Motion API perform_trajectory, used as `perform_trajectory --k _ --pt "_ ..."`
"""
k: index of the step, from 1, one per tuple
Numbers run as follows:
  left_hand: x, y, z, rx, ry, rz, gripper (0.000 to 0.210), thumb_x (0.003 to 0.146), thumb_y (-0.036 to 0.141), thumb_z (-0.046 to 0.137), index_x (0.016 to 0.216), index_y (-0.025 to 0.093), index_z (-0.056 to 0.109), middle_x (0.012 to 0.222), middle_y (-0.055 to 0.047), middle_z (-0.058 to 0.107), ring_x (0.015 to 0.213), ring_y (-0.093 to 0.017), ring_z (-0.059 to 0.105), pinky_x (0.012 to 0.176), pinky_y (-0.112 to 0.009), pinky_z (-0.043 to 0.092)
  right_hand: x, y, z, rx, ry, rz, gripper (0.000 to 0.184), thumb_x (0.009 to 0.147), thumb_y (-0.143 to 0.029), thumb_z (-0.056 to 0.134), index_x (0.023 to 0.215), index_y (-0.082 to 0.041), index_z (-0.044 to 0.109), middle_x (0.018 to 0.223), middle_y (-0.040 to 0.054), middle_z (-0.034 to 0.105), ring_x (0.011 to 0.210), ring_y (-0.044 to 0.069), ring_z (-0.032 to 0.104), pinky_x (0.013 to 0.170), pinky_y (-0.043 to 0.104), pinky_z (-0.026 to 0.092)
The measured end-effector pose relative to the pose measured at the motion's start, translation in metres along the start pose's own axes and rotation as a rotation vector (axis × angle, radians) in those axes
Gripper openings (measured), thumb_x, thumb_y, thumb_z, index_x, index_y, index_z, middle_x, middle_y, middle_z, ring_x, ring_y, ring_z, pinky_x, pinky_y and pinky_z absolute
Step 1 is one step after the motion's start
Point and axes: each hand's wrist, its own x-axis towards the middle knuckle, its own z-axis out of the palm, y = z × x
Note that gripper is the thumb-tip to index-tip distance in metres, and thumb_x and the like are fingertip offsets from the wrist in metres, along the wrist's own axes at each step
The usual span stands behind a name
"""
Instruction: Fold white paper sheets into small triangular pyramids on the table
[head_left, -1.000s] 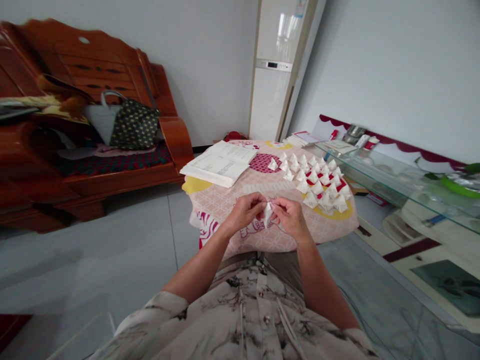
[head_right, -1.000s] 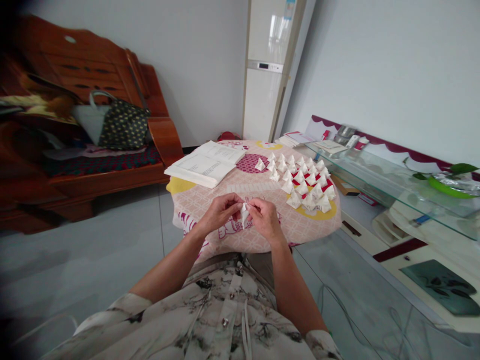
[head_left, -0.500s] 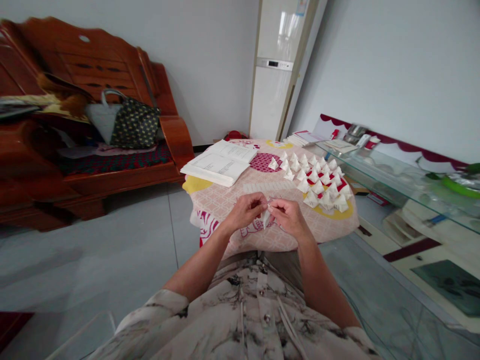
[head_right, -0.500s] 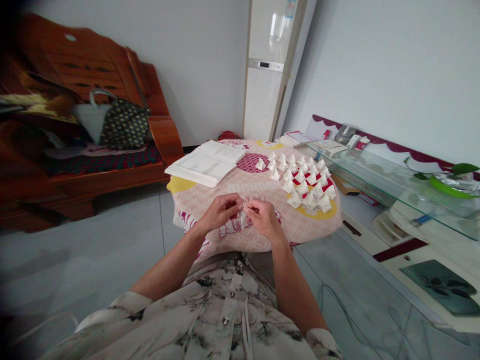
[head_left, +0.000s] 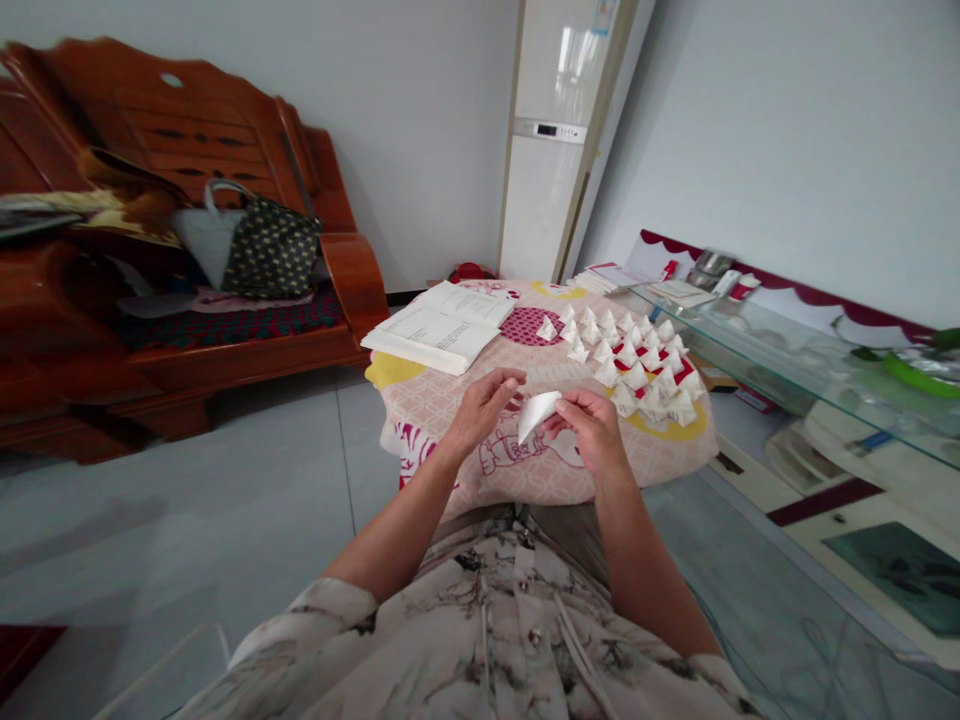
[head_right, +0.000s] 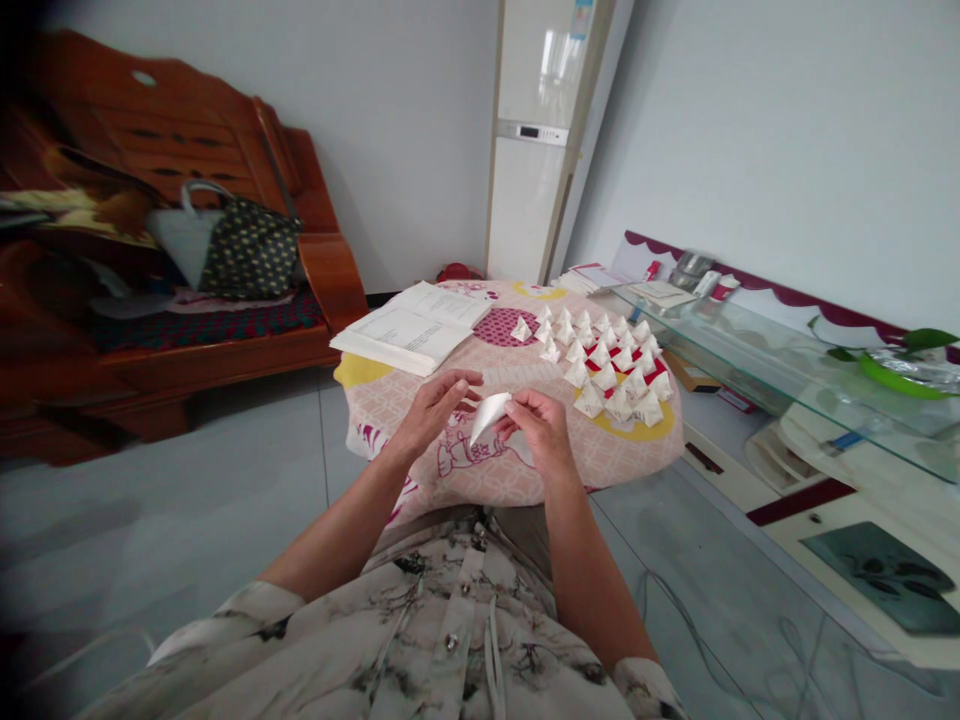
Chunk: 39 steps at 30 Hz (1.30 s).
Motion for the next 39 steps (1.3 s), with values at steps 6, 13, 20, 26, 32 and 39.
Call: perform_trajectory --k 6,13,20,26,32,39 --pt "-0.004 -0.003 0.007 -0.008 -0.257 -0.034 0.053 0.082 0.045 0.073 0.123 0.013 0.065 0.119 -0.014 0.070 0.107 -0.026 0.066 0.090 -0.034 0.052 0.003 0.001 0.002 -0.067 0.149 -0.073 0.017 0.074 -0.034 0.073 0.072 -0.017 0.071 0.049 0.0001 0.064 0.042 0.011 0.053 0.039 0.021 0.036" --pt "-0.005 -0.007 0.016 0.117 -0.285 0.049 0.037 0.091 0.047 0.059 0.094 0.012 0.070 0.083 -0.004 0.067 0.074 -0.014 0.056 0.066 -0.024 0.041 0.002 0.004 0.005 -0.102 0.122 -0.078 0.019 0.077 -0.036 0.072 0.074 -0.016 0.074 0.048 -0.0012 0.062 0.037 0.008 0.045 0.039 0.021 0.032" --pt "-0.007 -0.020 0.022 -0.220 -0.125 -0.199 0.041 0.078 0.053 0.071 0.083 0.013 0.067 0.068 0.001 0.060 0.057 -0.010 0.047 0.055 -0.021 0.035 0.001 -0.005 0.003 -0.137 0.219 -0.143 0.023 0.078 -0.039 0.069 0.082 -0.016 0.073 0.072 0.0049 0.074 0.046 0.010 0.055 0.039 0.022 0.035" --pt "-0.004 -0.021 0.019 -0.469 0.045 -0.321 0.043 0.068 0.048 0.082 0.090 0.013 0.071 0.075 -0.003 0.069 0.062 -0.012 0.058 0.061 -0.023 0.045 0.001 -0.004 -0.009 -0.450 0.245 -0.118 0.034 0.081 -0.048 0.066 0.071 -0.015 0.070 0.057 0.0005 0.065 0.047 0.012 0.053 0.041 0.022 0.036" --pt "-0.003 -0.012 0.017 -0.513 0.121 -0.278 0.046 0.069 0.048 0.081 0.098 0.013 0.070 0.085 -0.005 0.074 0.072 -0.015 0.066 0.068 -0.025 0.051 -0.001 0.004 -0.003 -0.340 0.015 0.096 0.038 0.076 -0.053 0.071 0.073 -0.015 0.068 0.055 0.0017 0.065 0.043 0.013 0.057 0.037 0.021 0.039" --pt "-0.004 -0.015 0.014 -0.454 0.107 -0.278 0.044 0.065 0.049 0.083 0.089 0.014 0.069 0.074 -0.001 0.070 0.065 -0.012 0.062 0.063 -0.023 0.050 -0.002 0.001 0.001 -0.233 0.026 0.154 0.035 0.070 -0.049 0.075 0.078 -0.015 0.070 0.056 0.0025 0.068 0.042 0.015 0.060 0.034 0.021 0.043"
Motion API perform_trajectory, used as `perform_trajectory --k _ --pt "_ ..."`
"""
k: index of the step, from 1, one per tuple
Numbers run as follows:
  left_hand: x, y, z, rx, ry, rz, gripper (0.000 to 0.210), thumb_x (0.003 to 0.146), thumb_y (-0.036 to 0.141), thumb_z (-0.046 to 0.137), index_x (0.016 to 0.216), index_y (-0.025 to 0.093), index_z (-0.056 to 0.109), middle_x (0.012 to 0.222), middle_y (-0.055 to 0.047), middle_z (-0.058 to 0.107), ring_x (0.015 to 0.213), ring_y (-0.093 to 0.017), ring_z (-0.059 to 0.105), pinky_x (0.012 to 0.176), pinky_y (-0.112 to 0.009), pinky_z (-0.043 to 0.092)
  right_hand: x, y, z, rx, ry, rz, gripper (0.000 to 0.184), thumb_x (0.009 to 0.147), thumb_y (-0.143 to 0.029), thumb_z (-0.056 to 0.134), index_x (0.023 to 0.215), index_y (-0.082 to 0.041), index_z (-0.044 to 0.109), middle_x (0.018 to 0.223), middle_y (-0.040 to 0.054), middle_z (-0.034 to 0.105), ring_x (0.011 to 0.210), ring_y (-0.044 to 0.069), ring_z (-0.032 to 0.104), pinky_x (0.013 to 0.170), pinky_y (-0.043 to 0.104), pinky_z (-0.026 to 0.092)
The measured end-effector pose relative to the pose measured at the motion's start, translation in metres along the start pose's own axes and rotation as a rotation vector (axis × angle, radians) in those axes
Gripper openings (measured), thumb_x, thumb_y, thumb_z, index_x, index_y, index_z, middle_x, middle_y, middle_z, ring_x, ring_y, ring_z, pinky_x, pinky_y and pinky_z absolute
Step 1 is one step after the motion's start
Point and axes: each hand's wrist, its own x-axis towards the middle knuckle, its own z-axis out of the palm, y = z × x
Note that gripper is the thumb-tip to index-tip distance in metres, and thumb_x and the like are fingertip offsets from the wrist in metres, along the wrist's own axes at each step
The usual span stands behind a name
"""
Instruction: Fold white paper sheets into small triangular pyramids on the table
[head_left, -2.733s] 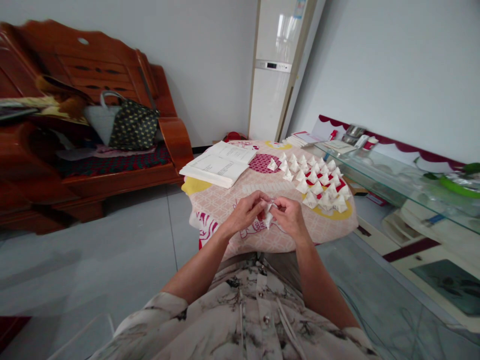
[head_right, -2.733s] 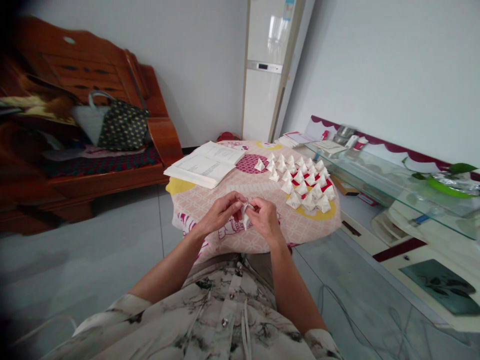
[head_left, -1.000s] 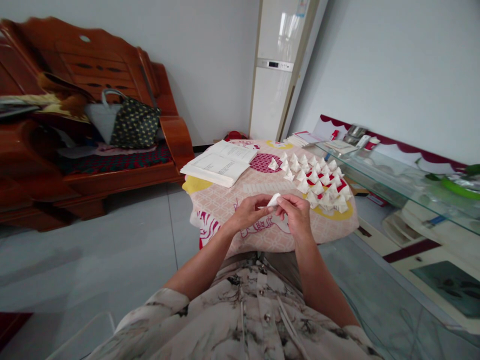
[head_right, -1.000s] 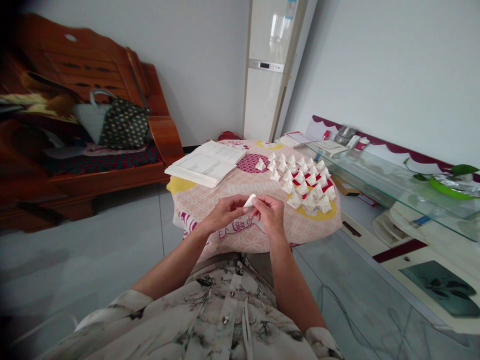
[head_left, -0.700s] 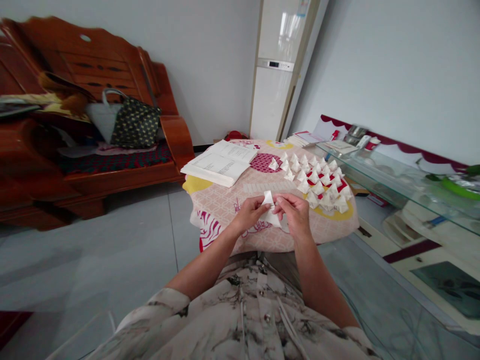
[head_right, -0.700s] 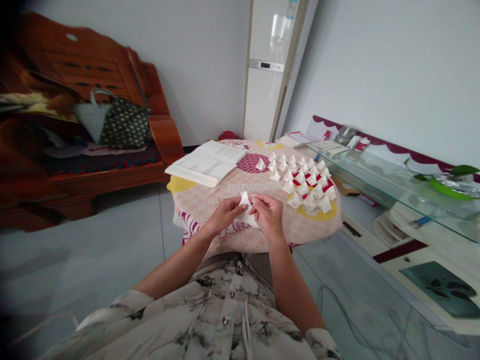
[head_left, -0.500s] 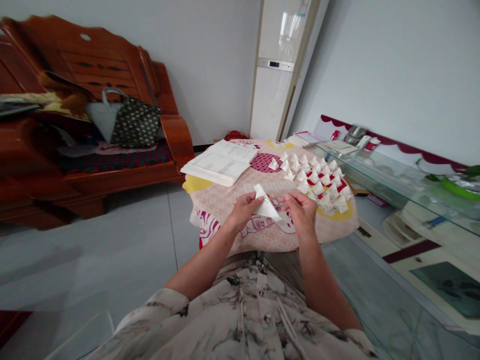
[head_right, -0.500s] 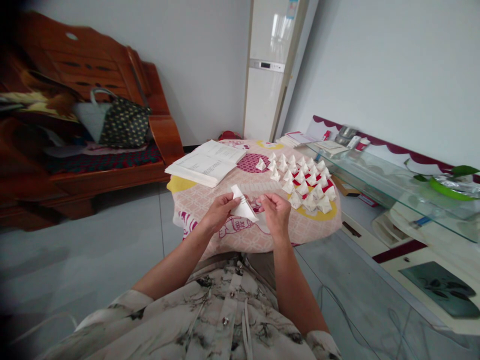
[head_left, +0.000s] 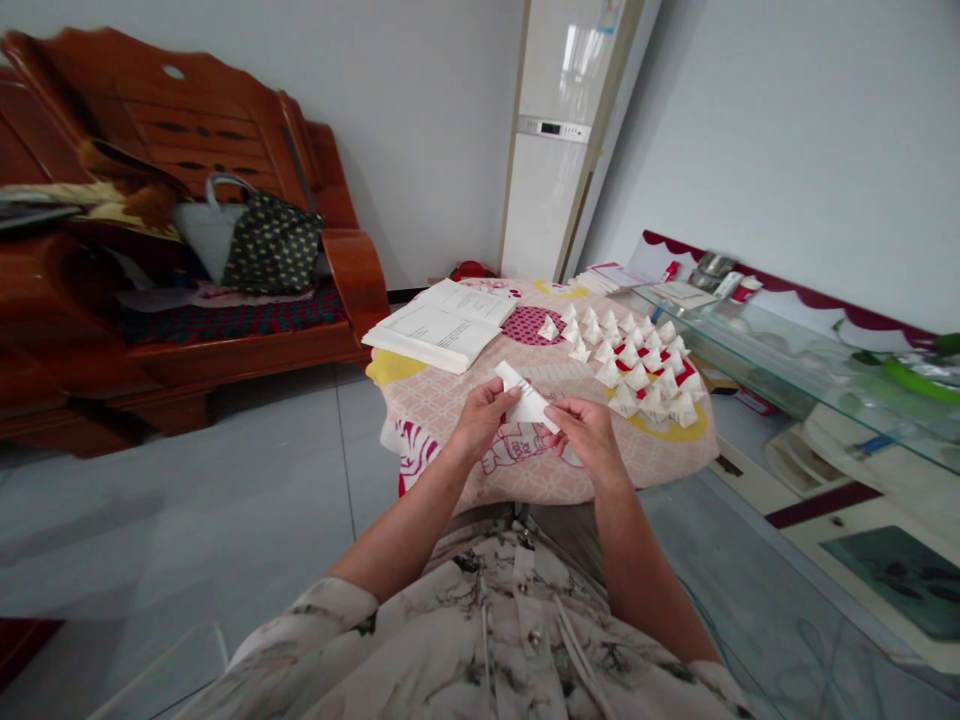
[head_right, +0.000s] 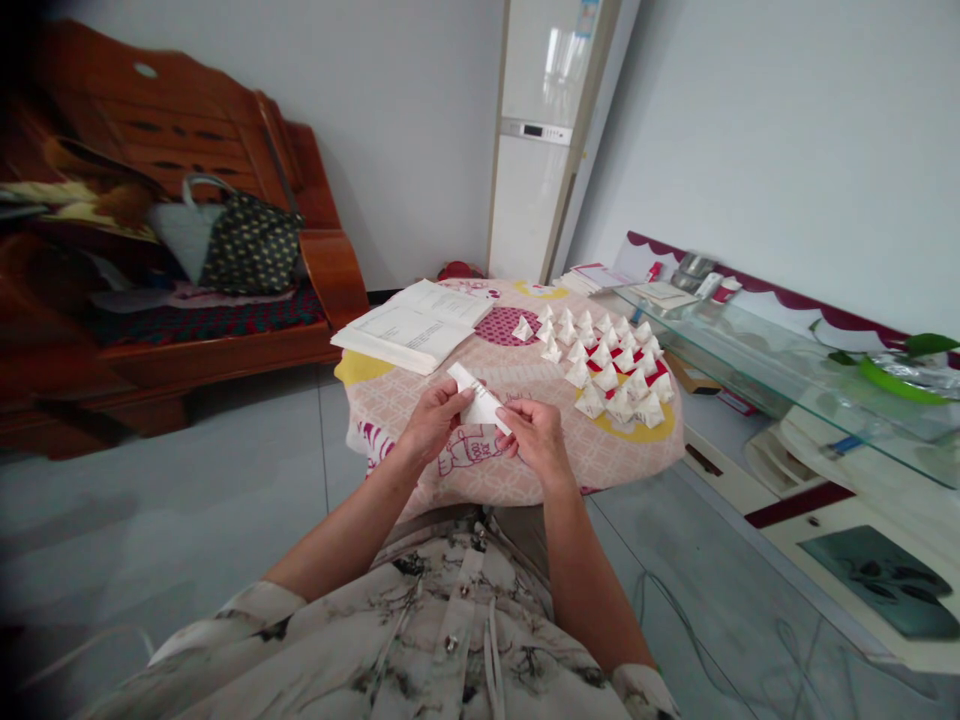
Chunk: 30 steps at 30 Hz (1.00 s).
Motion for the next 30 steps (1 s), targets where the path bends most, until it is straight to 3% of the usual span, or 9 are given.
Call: perform_trajectory --k 8,12,20,30 --pt "0.0005 -0.0008 -0.0038 0.010 -0.004 -0.034 0.040 0.056 0.038 0.090 0.078 0.013 0.069 0.071 -0.001 0.071 0.058 -0.012 0.061 0.057 -0.023 0.046 -0.0019 0.0028 -0.0018 -0.115 0.029 -0.110 0.027 0.079 -0.043 0.069 0.073 -0.017 0.068 0.056 0.0010 0.066 0.042 0.013 0.059 0.034 0.020 0.042" --pt "-0.0003 0.0002 -0.0025 0.069 0.020 -0.024 0.035 0.057 0.037 0.089 0.061 0.012 0.066 0.058 0.000 0.065 0.048 -0.008 0.051 0.048 -0.021 0.036 -0.0029 0.0012 -0.0004 -0.167 0.033 -0.139 0.025 0.080 -0.042 0.069 0.072 -0.018 0.068 0.056 0.0005 0.065 0.043 0.014 0.059 0.035 0.021 0.042" --pt "0.0016 -0.0008 -0.0017 0.024 0.154 -0.020 0.033 0.054 0.034 0.086 0.055 0.014 0.061 0.051 0.002 0.058 0.044 -0.007 0.045 0.046 -0.022 0.031 -0.0034 0.0007 -0.0038 -0.051 -0.067 -0.093 0.030 0.074 -0.045 0.076 0.068 -0.017 0.067 0.058 0.0025 0.068 0.045 0.012 0.060 0.039 0.020 0.045" --pt "0.0013 0.0008 -0.0002 0.034 0.162 -0.022 0.031 0.054 0.033 0.086 0.055 0.013 0.062 0.053 0.001 0.061 0.045 -0.008 0.048 0.047 -0.022 0.034 -0.0009 0.0025 -0.0027 -0.020 -0.065 -0.030 0.033 0.075 -0.048 0.073 0.071 -0.016 0.068 0.058 0.0036 0.069 0.044 0.014 0.061 0.040 0.022 0.046"
